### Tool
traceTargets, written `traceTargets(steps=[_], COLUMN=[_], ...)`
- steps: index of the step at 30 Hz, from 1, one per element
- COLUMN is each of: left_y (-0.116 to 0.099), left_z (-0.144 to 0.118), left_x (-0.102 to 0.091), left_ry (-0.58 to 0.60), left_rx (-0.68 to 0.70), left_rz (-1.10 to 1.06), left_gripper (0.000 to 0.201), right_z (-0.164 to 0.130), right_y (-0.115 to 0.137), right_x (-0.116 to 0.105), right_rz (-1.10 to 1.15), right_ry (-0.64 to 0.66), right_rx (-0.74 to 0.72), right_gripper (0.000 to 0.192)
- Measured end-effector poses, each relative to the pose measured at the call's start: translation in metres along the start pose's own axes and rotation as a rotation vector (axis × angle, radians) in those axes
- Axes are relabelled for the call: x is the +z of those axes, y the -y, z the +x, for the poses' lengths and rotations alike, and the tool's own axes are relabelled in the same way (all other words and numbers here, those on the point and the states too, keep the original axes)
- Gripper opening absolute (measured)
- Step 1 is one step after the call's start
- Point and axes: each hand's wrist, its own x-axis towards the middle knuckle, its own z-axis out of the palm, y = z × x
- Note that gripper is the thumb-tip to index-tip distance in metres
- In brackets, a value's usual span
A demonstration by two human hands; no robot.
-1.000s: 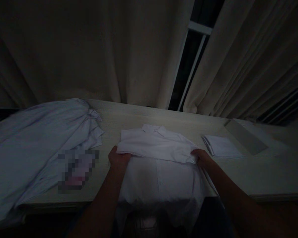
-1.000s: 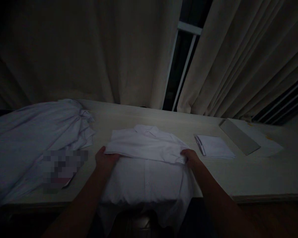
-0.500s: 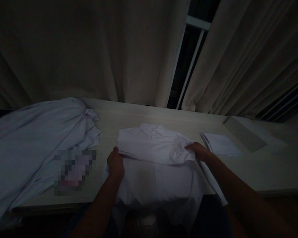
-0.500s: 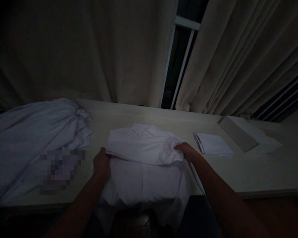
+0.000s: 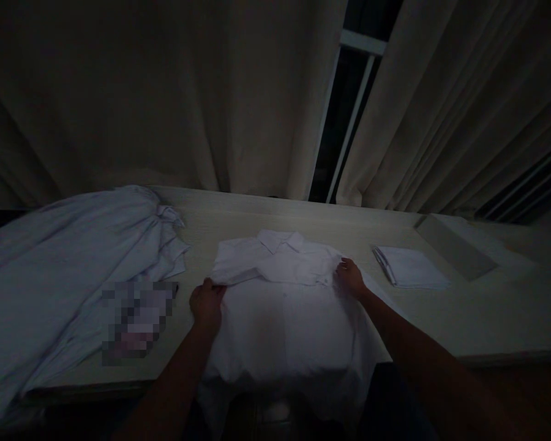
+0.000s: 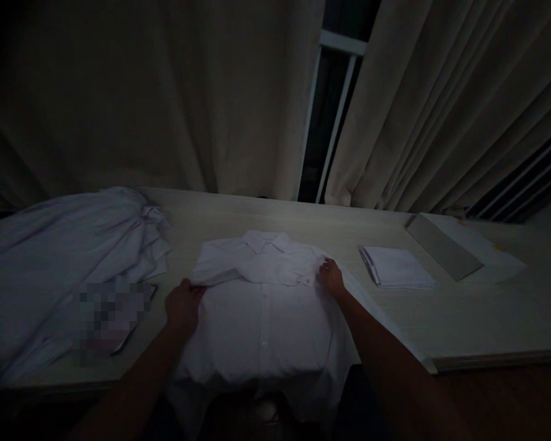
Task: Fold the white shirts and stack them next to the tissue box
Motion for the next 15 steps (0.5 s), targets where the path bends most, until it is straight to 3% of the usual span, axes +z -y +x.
traceTargets(steps=[3, 7, 11, 15], left_y=[0.013, 0.023, 0.024, 0.023], left_z=[0.001, 0.003, 0.004, -0.007], left_x=[0.005, 0.014, 0.022, 0.020], left_ry=[0.011, 0.042, 0.105, 0.234], left_rx=[0.064, 0.151, 0.228, 0.349], left_rz=[0.141, 0.282, 0.348, 0.369], left_gripper=[0.012, 0.008, 0.020, 0.032], right_z=[-0.025, -0.039, -0.033, -0.030], right_y=[-0.035, -0.074, -0.092, -0.094], right_x=[-0.007, -0.027, -0.051, -0.074], right_rz=[-0.266, -0.887, -1.116, -1.137], right_ry=[0.035, 0.103, 0.108, 0.116], right_rx=[-0.143, -0.367, -0.354, -0.265], right_gripper=[0.047, 0.056, 0.057, 0.053])
